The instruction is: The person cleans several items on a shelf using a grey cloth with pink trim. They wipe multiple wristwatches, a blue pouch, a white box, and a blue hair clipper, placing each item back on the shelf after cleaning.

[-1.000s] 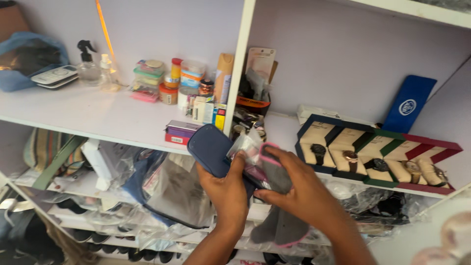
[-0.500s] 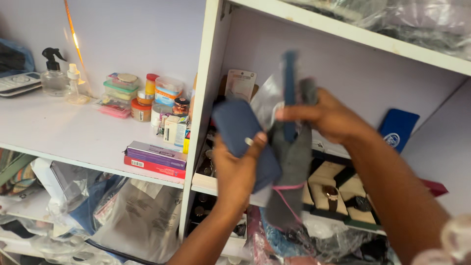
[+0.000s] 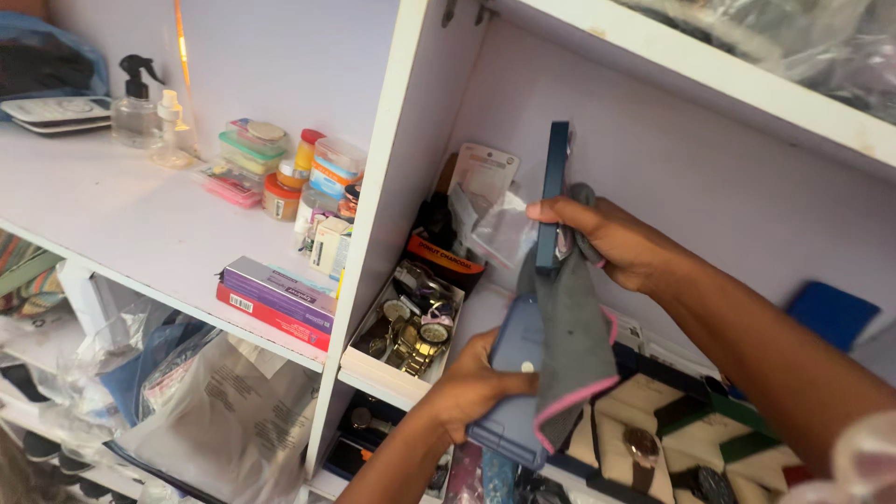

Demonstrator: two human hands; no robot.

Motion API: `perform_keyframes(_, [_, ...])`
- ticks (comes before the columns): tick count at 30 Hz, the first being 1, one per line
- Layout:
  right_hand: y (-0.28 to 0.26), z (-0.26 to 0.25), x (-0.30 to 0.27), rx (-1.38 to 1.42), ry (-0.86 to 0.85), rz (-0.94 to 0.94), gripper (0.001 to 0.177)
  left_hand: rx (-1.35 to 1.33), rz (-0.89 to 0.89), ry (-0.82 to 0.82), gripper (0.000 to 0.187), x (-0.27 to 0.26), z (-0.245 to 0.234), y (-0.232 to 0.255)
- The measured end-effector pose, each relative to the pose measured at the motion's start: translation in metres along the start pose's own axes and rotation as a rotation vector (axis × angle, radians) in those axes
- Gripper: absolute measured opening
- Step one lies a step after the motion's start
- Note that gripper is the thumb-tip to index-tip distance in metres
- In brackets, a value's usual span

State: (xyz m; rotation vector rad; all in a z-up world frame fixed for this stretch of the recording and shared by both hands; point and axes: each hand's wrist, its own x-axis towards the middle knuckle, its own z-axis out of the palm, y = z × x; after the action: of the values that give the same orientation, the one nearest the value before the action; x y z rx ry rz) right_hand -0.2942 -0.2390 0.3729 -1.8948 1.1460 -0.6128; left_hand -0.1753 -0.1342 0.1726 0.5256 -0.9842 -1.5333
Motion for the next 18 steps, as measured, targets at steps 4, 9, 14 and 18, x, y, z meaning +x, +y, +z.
perform_keyframes(4, [-0.007, 0.006, 0.007, 0.167, -0.108, 0.125, 0.041, -0.222, 0.029, -0.070, 0.088, 0.015, -0.021, -0.011])
perform_keyframes(9, [0.005, 0.010, 0.020, 0.232, -0.197, -0.008, 0.039, -0.582, -0.040, -0.204, 0.059, 0.032, -0.035, -0.010])
perform_keyframes(14, [0.009, 0.009, 0.032, 0.250, -0.270, -0.059, 0.044, -0.477, -0.077, -0.101, 0.038, 0.052, -0.027, -0.010])
perform_keyframes(18, [0.000, -0.009, 0.030, 0.316, -0.329, 0.008, 0.051, -0.312, -0.095, 0.199, 0.033, 0.034, -0.032, 0.010])
